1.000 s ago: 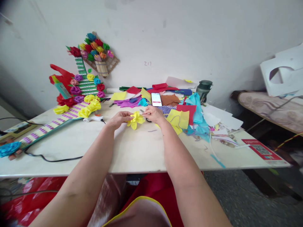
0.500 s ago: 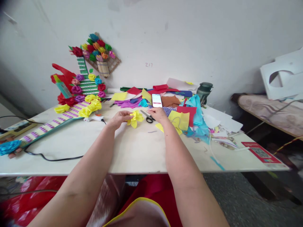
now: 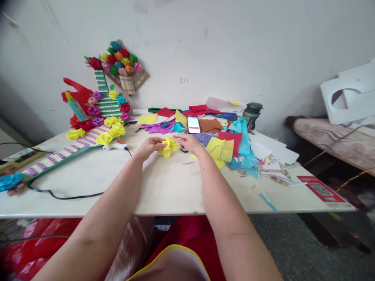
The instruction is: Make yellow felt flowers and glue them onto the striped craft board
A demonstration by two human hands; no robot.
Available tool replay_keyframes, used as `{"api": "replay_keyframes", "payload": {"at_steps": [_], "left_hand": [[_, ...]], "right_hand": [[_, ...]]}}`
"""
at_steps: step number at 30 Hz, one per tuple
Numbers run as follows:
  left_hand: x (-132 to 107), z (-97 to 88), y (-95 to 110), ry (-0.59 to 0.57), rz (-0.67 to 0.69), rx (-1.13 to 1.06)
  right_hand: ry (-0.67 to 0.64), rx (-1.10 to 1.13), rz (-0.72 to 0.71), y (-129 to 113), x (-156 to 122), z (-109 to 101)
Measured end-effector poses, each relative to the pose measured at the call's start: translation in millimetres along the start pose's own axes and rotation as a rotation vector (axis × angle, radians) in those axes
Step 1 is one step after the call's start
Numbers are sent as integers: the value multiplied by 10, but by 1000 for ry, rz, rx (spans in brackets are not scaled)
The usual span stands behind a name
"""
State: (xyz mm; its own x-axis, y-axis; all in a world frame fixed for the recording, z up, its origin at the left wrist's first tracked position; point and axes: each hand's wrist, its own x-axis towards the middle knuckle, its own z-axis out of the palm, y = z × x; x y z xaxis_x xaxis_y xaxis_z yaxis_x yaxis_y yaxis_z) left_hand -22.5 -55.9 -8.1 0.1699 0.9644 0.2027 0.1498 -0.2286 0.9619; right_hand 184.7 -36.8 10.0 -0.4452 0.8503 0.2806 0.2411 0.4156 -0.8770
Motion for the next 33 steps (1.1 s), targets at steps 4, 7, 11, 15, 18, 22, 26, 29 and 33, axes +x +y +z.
{"api": "replay_keyframes", "payload": {"at_steps": [4,7,11,15,18,22,26,29,33], "left_hand": [[0,11,0,-6,7,1],[-6,23,10,-5,1,12],[-12,39,23,-15,-3,5],[-20,46,33,-31,-4,-15],[-32,49,46,-64,9,-20],[-50,50,65,-121,18,-14],[-56,51,72,-126,-30,-39],[-52,64,65,-125,-90,-67],[-41,103,47,-118,-107,-155]], "right_hand": [[-29,28,1,38,15,14],[-34,40,2,46,18,20],[-12,32,-13,40,17,26],[8,15,-19,31,12,24],[5,15,-25,36,11,22],[-16,32,-19,46,12,27],[-34,38,-13,53,16,38],[-49,50,-25,63,22,49],[-68,41,-30,58,17,61]]}}
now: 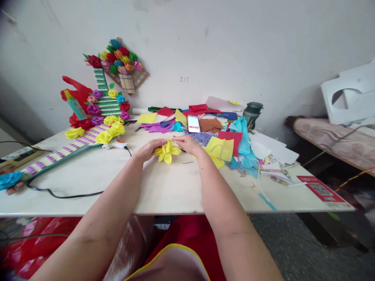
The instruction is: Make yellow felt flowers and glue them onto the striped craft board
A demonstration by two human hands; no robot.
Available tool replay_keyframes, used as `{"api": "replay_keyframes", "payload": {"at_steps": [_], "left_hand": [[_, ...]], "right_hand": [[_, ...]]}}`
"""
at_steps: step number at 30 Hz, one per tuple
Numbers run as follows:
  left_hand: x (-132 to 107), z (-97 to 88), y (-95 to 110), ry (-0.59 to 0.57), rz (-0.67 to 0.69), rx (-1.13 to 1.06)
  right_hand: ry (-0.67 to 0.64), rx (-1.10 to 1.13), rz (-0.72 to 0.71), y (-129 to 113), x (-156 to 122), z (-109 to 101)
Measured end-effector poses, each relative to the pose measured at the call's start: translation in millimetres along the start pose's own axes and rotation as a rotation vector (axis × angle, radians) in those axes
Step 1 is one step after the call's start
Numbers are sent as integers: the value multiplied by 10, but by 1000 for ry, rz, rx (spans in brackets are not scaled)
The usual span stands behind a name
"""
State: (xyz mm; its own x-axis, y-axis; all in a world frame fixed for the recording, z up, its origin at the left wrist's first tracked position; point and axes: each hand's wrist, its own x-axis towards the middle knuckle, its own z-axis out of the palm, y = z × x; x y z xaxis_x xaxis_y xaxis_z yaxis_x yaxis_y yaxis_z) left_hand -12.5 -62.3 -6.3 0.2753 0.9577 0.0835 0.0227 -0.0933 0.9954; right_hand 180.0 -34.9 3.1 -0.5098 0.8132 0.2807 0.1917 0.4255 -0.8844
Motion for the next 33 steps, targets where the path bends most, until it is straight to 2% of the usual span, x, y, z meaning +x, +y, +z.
{"api": "replay_keyframes", "payload": {"at_steps": [6,14,26,33], "left_hand": [[3,42,-1,21,-47,-40],[20,10,-35,28,-35,11],[25,-16,-65,-29,4,61],[26,-19,-53,10,-5,129]], "right_hand": [[-31,-47,8,-43,-17,11],[-64,-3,17,-34,-9,48],[-77,-32,75,-109,-32,87],[-78,-93,12,-37,-7,68]]}}
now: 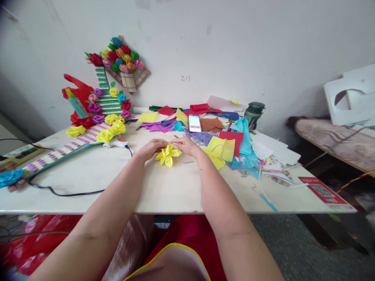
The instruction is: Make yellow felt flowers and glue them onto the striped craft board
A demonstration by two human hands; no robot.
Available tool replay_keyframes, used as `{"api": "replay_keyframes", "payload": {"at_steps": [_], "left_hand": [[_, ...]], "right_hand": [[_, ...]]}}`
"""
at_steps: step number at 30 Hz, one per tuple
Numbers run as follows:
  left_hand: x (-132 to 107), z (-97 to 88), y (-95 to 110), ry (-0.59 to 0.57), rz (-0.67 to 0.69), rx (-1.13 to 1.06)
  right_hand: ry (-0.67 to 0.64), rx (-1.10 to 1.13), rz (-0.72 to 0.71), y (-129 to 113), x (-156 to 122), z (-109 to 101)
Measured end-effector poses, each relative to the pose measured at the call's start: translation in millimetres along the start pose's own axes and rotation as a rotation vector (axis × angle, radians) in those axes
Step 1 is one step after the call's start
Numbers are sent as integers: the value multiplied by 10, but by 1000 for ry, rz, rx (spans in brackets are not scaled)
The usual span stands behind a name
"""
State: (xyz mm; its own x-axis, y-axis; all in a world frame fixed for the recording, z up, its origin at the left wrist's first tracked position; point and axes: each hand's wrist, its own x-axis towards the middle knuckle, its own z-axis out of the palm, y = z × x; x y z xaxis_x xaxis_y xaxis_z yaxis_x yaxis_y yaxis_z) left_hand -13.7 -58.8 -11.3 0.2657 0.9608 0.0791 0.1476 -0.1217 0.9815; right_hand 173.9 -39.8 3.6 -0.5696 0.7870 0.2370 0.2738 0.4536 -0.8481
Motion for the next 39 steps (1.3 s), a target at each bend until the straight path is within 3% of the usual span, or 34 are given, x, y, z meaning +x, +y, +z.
{"api": "replay_keyframes", "payload": {"at_steps": [18,24,39], "left_hand": [[-6,7,-14,-27,-60,-200],[12,9,-25,-5,6,-184],[-17,8,7,25,-75,-222]], "right_hand": [[3,9,-16,36,17,10],[72,-51,-31,-3,23,24],[61,-26,-53,25,34,26]]}}
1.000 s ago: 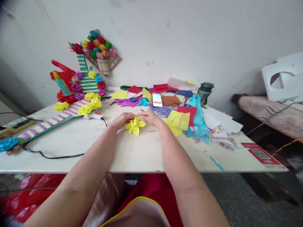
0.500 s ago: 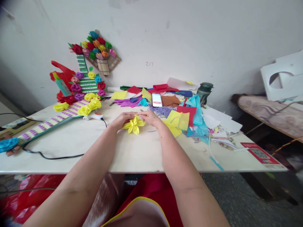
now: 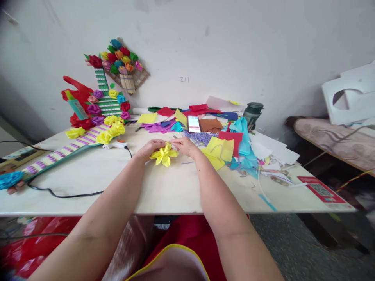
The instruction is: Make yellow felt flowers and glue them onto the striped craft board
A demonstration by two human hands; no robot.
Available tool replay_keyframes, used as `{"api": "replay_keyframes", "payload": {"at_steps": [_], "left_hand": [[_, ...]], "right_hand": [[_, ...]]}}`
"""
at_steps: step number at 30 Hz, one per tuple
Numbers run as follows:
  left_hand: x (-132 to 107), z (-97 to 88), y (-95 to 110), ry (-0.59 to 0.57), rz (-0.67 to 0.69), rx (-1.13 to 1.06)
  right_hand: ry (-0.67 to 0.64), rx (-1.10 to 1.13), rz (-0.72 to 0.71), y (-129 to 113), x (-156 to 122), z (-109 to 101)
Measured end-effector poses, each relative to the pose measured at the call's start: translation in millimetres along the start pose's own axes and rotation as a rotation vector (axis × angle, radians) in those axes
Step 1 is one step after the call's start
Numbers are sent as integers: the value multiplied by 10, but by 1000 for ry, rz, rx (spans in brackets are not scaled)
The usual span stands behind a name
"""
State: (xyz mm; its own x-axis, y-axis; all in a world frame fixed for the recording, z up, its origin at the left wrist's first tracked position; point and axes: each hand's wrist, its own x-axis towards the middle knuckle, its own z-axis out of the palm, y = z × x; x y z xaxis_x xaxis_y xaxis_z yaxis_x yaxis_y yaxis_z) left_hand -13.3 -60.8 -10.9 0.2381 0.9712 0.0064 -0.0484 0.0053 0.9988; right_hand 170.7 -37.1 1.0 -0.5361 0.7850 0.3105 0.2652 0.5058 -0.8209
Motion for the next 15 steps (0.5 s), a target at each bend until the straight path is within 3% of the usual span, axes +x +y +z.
{"api": "replay_keyframes", "payload": {"at_steps": [6,15], "left_hand": [[-7,5,9,7,-25,-31],[-7,-11,-11,-87,-24,-36]], "right_hand": [[-26,61,19,14,0,3],[-79,38,29,-28,-23,-7]]}}
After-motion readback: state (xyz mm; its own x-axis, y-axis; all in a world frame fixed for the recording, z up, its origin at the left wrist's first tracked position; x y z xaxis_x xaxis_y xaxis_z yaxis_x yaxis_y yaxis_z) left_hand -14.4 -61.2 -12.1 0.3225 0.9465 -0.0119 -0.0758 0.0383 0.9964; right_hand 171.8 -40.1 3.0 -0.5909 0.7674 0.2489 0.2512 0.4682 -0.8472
